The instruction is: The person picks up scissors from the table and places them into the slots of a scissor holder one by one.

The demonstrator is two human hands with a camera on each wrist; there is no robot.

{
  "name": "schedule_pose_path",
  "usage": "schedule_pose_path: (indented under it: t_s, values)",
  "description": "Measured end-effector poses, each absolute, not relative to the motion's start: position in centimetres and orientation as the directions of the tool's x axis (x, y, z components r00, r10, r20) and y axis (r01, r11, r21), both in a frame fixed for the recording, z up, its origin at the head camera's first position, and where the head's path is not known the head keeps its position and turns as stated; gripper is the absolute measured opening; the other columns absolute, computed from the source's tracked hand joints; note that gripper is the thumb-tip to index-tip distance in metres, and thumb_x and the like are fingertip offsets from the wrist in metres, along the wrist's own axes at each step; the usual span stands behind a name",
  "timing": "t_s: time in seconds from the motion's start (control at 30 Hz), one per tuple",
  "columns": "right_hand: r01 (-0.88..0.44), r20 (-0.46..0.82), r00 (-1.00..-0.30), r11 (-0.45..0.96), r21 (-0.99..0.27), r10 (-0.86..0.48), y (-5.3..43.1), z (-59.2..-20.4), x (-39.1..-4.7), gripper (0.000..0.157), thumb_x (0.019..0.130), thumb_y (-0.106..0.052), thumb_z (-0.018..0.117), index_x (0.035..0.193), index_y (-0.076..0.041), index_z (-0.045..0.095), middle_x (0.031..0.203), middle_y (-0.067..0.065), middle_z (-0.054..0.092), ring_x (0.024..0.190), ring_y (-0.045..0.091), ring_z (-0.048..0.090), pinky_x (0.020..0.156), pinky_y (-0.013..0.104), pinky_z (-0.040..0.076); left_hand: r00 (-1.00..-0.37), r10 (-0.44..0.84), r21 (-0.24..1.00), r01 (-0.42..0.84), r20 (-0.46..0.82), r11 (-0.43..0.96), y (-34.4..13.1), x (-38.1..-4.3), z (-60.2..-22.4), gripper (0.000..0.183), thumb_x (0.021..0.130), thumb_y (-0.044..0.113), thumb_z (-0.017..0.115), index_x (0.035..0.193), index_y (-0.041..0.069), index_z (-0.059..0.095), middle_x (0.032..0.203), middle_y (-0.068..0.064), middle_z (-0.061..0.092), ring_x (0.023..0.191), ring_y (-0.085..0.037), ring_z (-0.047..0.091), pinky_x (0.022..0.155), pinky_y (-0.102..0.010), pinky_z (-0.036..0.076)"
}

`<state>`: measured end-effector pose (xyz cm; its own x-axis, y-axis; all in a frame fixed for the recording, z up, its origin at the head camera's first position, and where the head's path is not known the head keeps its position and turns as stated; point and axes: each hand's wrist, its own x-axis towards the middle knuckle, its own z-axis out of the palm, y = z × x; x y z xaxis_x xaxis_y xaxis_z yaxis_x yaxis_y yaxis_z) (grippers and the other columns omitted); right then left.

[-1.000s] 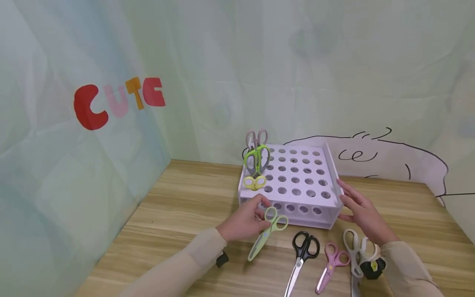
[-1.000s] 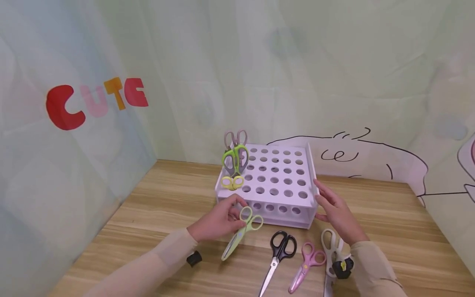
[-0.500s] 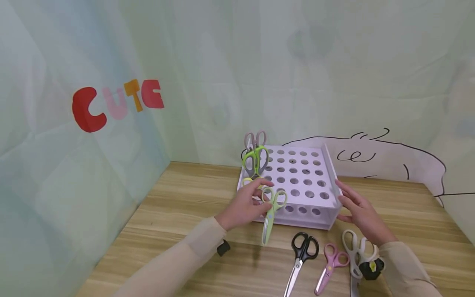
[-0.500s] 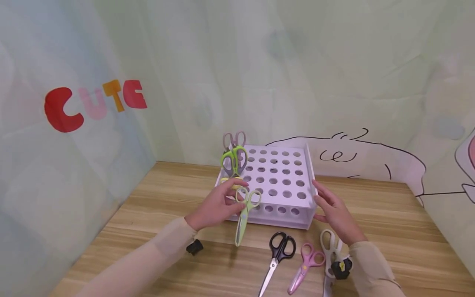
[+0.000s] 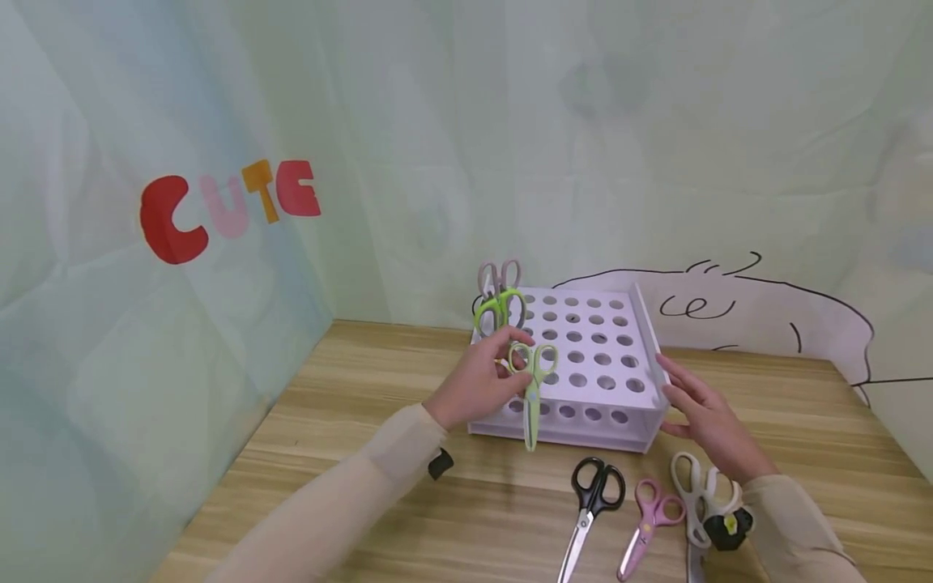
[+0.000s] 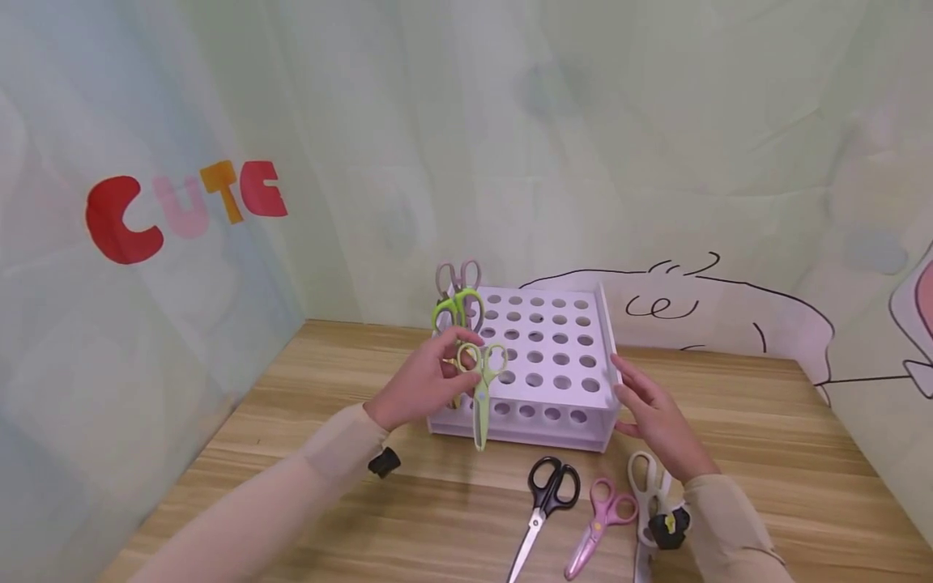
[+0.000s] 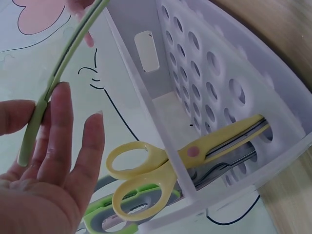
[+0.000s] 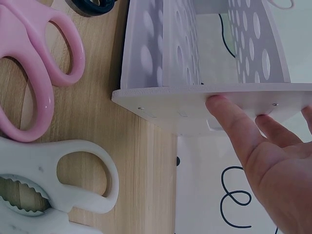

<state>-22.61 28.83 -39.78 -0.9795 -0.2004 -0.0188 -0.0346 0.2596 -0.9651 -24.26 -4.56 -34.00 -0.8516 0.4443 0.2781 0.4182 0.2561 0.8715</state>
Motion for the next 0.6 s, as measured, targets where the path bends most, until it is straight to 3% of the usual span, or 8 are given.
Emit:
schedule_pose_path:
  t_s: [0.2,0.6]
  values:
    - [-0.039,-0.011,-0.98,0.245,-0.969,-0.201,28.7,-39.8,-22.6,0.061,0.107,-0.036,0.041,0.16,-0.02,0.015,0.161,0.024,0.01,0.136,0.042,0.032,0.09,0.036,0.055,-0.857,0.413,0.826,0.456,0.308,0.331,-4.5,-25.1,-33.3,0.035,0.09,0.001,0.066,0.122,0.009,0.055,0.09,-0.005,0.058,0.063,-0.013,0.054,0.053,-0.022,0.046]
    - [-0.038,-0.013,-0.98,0.253,-0.967,-0.196,28.5,-39.6,-22.7,0.061,0.107,-0.037,0.041,0.16,-0.021,0.014,0.161,0.025,0.01,0.137,0.046,0.03,0.09,0.037,0.055,-0.857,0.321,0.804,0.499,0.402,0.324,-3.9,-27.2,-32.3,0.032,0.088,-0.004,0.064,0.117,0.006,0.056,0.083,-0.005,0.058,0.063,-0.013,0.055,0.051,-0.021,0.044]
